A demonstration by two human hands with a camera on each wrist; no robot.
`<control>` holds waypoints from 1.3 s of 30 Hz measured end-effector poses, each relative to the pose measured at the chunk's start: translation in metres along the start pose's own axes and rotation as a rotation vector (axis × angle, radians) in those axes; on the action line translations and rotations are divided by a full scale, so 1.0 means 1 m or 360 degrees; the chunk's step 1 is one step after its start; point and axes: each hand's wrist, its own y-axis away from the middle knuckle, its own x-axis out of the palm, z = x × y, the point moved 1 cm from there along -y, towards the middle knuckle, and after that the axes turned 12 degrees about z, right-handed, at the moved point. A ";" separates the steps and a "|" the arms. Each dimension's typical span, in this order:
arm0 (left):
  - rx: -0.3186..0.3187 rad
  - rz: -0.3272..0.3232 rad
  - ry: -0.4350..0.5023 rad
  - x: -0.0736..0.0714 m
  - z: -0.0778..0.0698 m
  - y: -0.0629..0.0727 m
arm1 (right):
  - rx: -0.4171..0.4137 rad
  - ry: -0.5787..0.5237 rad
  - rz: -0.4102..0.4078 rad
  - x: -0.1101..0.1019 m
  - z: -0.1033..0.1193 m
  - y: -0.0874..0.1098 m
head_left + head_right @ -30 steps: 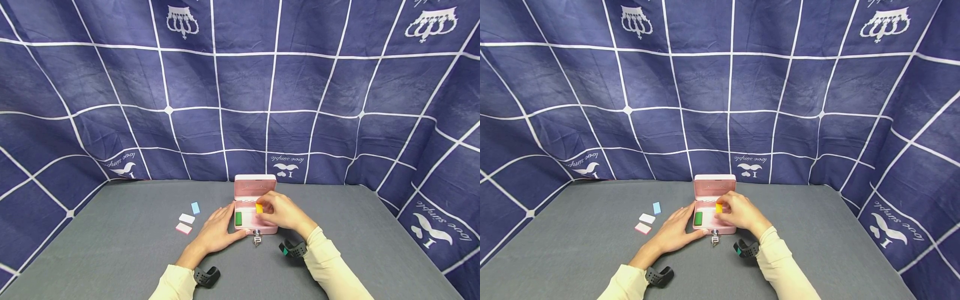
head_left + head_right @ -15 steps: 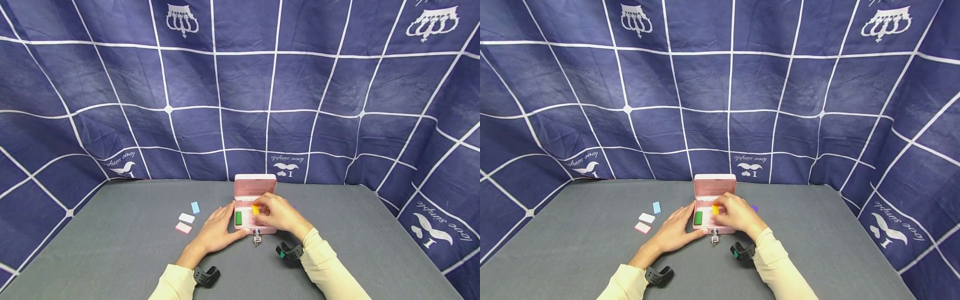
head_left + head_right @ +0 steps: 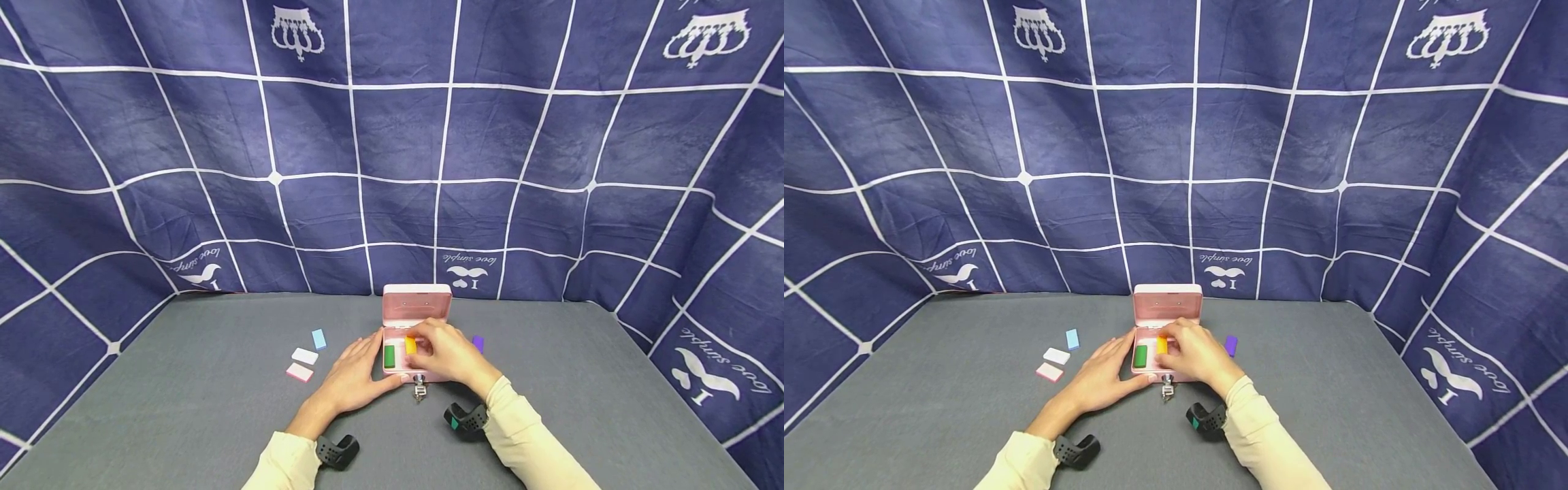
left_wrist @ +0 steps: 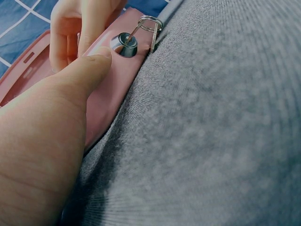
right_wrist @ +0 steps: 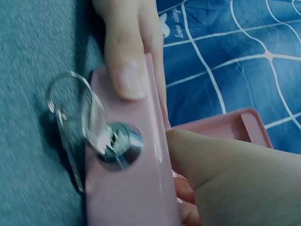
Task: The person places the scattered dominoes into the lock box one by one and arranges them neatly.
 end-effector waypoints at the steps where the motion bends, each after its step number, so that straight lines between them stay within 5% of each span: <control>1: -0.0006 0.0004 0.0001 0.000 0.000 0.000 | 0.0000 -0.0002 0.0005 0.001 0.001 0.000; 19: -0.0024 0.0011 0.0022 -0.002 0.001 0.004 | -0.0052 -0.0150 0.0002 0.010 0.007 -0.007; 30: 0.0000 0.0001 0.0026 0.001 -0.001 0.002 | 0.0171 -0.0206 0.0173 0.008 0.010 -0.011; 39: -0.0013 0.0011 0.0022 -0.001 -0.001 0.000 | 0.0219 -0.0209 0.0206 0.006 0.009 -0.013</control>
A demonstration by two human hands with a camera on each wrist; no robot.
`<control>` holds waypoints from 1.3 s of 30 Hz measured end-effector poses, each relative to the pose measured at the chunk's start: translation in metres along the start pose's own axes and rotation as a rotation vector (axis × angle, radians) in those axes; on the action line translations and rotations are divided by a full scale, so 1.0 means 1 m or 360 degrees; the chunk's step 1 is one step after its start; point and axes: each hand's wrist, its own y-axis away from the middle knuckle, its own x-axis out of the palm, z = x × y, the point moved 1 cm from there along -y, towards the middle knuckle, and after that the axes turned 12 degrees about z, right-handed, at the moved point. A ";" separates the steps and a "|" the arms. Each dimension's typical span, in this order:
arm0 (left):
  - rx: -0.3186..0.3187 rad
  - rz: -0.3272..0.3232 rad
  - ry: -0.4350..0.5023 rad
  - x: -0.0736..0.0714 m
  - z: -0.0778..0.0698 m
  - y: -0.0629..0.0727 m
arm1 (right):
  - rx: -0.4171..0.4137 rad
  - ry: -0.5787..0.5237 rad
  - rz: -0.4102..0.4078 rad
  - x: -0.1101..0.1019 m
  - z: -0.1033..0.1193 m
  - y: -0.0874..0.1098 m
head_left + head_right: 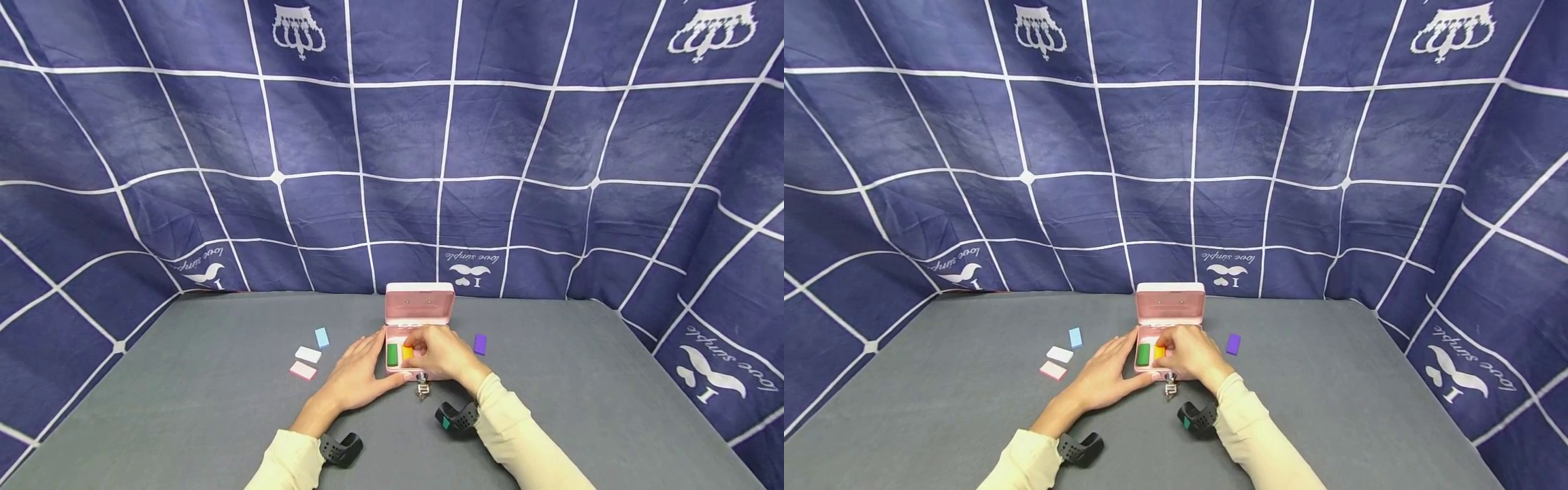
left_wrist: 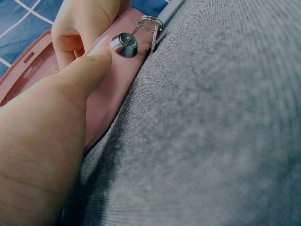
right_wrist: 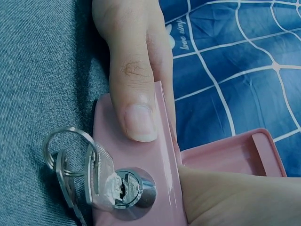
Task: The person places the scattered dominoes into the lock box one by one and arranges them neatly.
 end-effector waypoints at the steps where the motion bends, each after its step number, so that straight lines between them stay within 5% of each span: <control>1: 0.0000 -0.0001 0.0004 0.000 0.000 0.000 | -0.0006 0.0005 0.0005 0.000 0.000 0.000; 39: -0.0016 0.0036 0.0003 -0.002 0.002 0.001 | -0.0050 0.0020 0.0008 0.000 0.003 0.001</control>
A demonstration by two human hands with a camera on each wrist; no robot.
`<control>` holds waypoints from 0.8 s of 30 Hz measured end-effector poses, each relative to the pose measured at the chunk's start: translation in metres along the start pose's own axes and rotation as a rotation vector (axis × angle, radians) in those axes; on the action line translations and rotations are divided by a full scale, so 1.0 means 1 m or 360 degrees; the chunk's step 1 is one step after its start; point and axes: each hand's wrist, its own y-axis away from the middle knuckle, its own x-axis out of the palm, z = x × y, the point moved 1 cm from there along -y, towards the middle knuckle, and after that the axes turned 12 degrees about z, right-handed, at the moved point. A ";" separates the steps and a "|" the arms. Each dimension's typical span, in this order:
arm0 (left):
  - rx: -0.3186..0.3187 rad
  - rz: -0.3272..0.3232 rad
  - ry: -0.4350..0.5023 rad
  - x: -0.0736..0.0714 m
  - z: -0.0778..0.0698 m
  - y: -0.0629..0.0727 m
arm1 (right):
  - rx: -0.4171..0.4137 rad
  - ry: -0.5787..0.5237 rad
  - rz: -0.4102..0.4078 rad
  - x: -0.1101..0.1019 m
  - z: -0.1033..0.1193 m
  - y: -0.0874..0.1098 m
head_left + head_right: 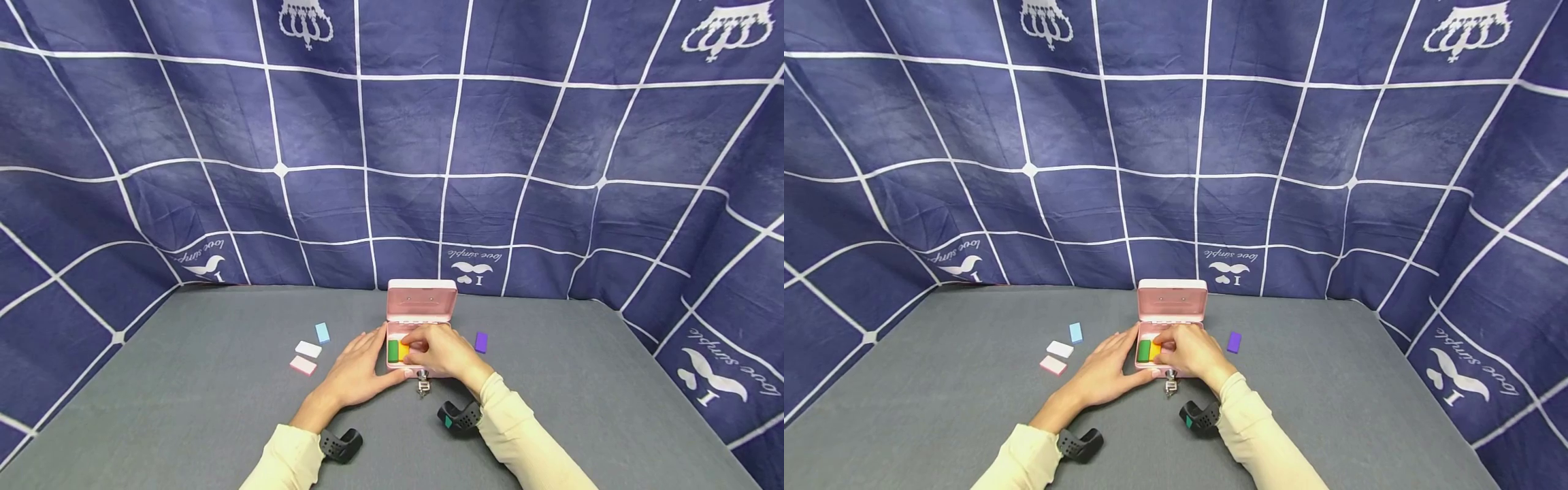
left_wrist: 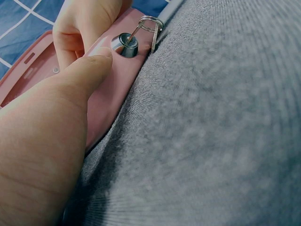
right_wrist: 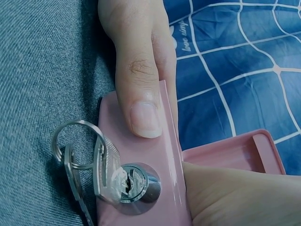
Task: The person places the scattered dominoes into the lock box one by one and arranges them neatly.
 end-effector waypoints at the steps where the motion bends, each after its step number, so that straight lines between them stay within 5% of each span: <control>1: -0.0004 0.0003 0.0003 0.000 0.000 0.000 | 0.0001 0.0001 -0.0001 0.000 0.000 0.000; 24: 0.0014 -0.0028 -0.0017 0.000 -0.001 0.001 | 0.0040 -0.0010 -0.0009 0.001 -0.002 0.000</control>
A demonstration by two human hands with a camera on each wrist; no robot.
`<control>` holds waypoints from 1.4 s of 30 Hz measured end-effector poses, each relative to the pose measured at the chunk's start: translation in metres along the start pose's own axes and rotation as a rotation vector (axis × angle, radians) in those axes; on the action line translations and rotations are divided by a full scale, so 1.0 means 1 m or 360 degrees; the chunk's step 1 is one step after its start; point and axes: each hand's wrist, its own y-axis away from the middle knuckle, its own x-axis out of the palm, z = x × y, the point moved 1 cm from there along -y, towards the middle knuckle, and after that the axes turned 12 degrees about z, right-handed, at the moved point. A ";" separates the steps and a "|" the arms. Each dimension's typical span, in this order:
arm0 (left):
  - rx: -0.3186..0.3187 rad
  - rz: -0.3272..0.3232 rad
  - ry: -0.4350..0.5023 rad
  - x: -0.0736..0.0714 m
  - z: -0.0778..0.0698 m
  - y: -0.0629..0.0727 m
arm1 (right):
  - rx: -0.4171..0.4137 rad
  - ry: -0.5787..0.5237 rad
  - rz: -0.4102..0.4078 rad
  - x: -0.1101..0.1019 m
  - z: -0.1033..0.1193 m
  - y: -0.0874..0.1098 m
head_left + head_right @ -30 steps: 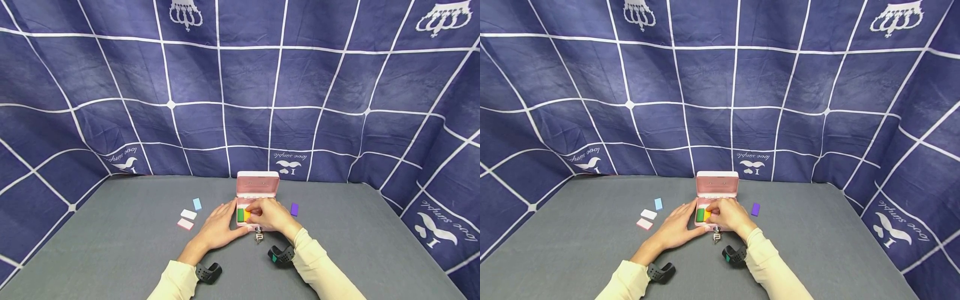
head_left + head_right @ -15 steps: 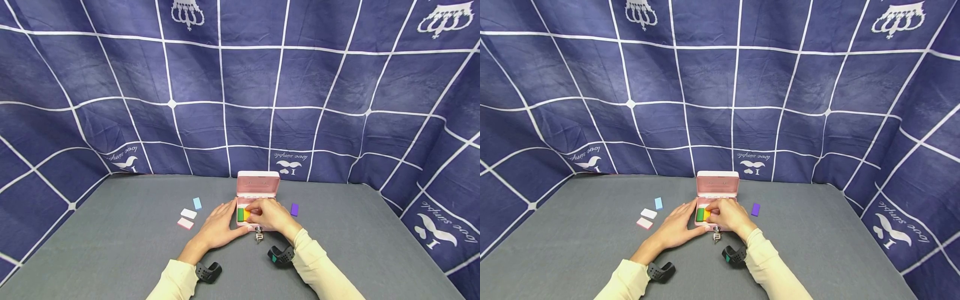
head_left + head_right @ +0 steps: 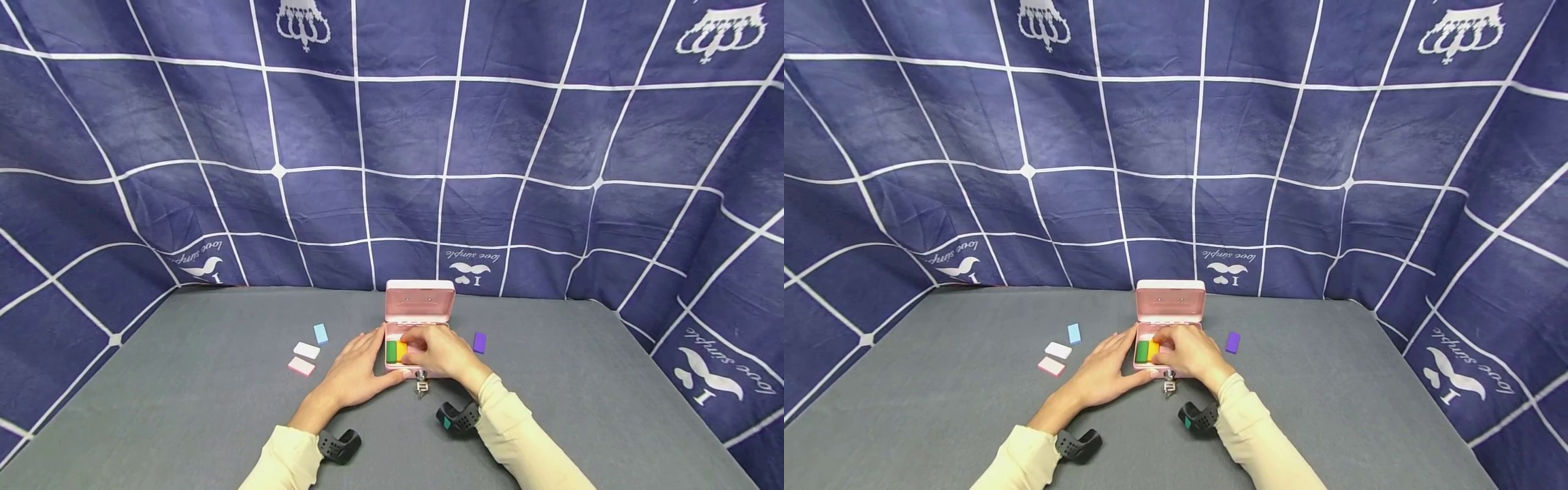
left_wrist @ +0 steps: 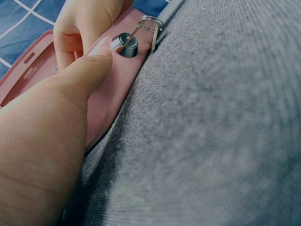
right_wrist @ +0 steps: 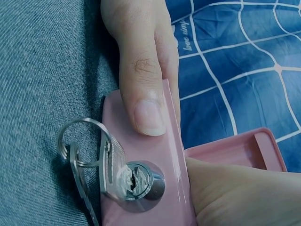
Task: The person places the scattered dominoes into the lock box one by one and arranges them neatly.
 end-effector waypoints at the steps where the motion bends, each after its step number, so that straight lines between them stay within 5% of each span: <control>1: 0.0004 -0.0002 -0.0003 0.000 0.000 0.000 | -0.0002 0.0000 -0.0003 0.000 0.000 0.000; 13: 0.0014 -0.0008 0.0016 0.004 0.001 0.001 | -0.0110 0.0012 -0.0057 -0.002 -0.004 0.004; 25: -0.0010 0.0004 0.0013 0.002 0.000 0.001 | -0.0201 0.0051 -0.0092 -0.025 -0.007 0.012; 42: -0.0028 0.0021 0.0038 0.002 0.000 0.000 | -0.0161 0.0016 -0.0056 -0.045 -0.021 0.024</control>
